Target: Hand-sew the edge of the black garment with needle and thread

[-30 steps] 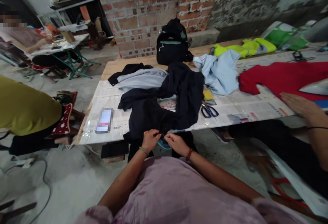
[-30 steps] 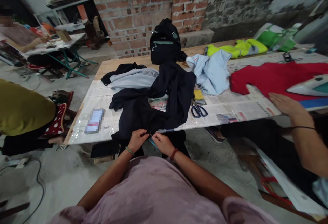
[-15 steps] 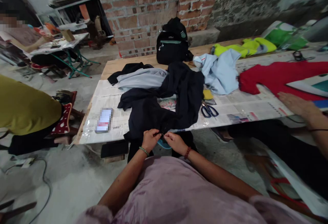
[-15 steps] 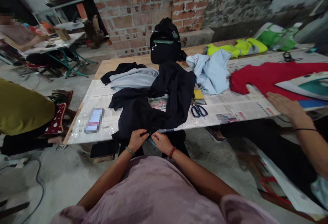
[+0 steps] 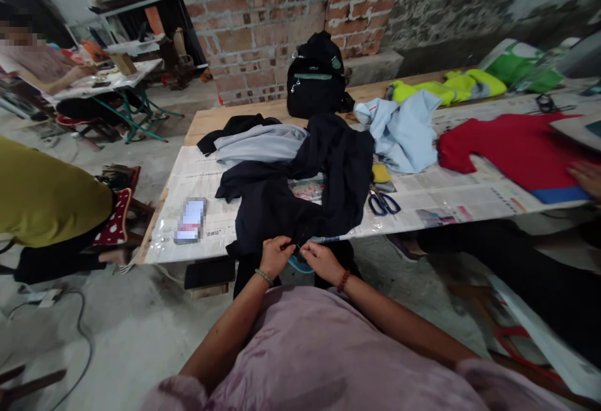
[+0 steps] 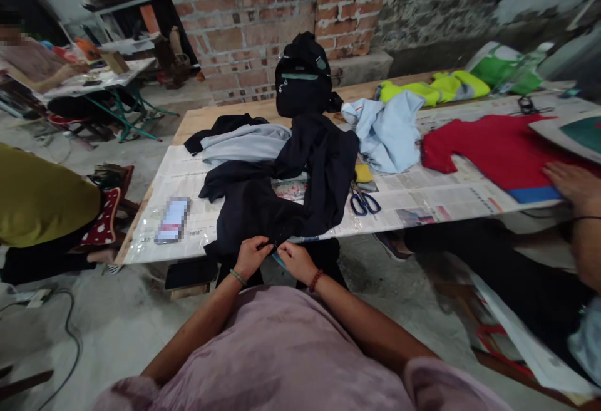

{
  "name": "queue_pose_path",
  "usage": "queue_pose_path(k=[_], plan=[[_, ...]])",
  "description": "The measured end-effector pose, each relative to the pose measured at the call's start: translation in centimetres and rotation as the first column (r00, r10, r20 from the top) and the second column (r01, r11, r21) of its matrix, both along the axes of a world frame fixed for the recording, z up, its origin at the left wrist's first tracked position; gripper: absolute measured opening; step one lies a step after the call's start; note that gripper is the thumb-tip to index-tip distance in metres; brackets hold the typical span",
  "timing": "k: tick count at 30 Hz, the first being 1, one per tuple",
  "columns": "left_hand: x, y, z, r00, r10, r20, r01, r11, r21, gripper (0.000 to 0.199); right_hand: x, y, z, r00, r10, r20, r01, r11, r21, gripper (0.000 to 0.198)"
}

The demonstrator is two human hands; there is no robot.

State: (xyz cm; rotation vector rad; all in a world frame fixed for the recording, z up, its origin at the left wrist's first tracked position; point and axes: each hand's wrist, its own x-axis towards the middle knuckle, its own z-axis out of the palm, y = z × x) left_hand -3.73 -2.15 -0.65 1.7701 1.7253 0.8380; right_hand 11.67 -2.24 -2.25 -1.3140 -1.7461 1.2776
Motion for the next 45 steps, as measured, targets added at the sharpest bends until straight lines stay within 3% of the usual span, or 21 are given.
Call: queue_pose_path(k=[19, 27, 33, 45], plan=[[-0.1, -0.1, -0.3, 1.0, 0.016, 0.024, -0.016, 1.0, 0.006, 0.008, -0.1, 0.1, -0.1, 1.0, -0.002, 0.013, 0.002, 1.0, -0.008, 0.019], [0.0, -0.3, -0.6, 1.0, 0.023, 0.0, -0.023, 0.993, 0.117, 0.006, -0.6, 0.5, -0.2, 1.0, -0.006, 0.021, 0.007, 1.0, -0.022, 0.02], [0.3, -0.8, -0.2, 0.992, 0.046, -0.119, -0.017, 0.974, 0.226, 0.005, -1.0, 0.4, 0.2, 1.0, -0.013, 0.016, 0.012, 0.999, 0.043, 0.021], [0.0, -0.9, -0.6, 0.973, -0.022, -0.229, 0.108, 0.922, 0.372, 0.012, -1.8, 0.3, 0.3, 0.998, -0.044, 0.037, 0.039, 0.99, 0.134, 0.021]])
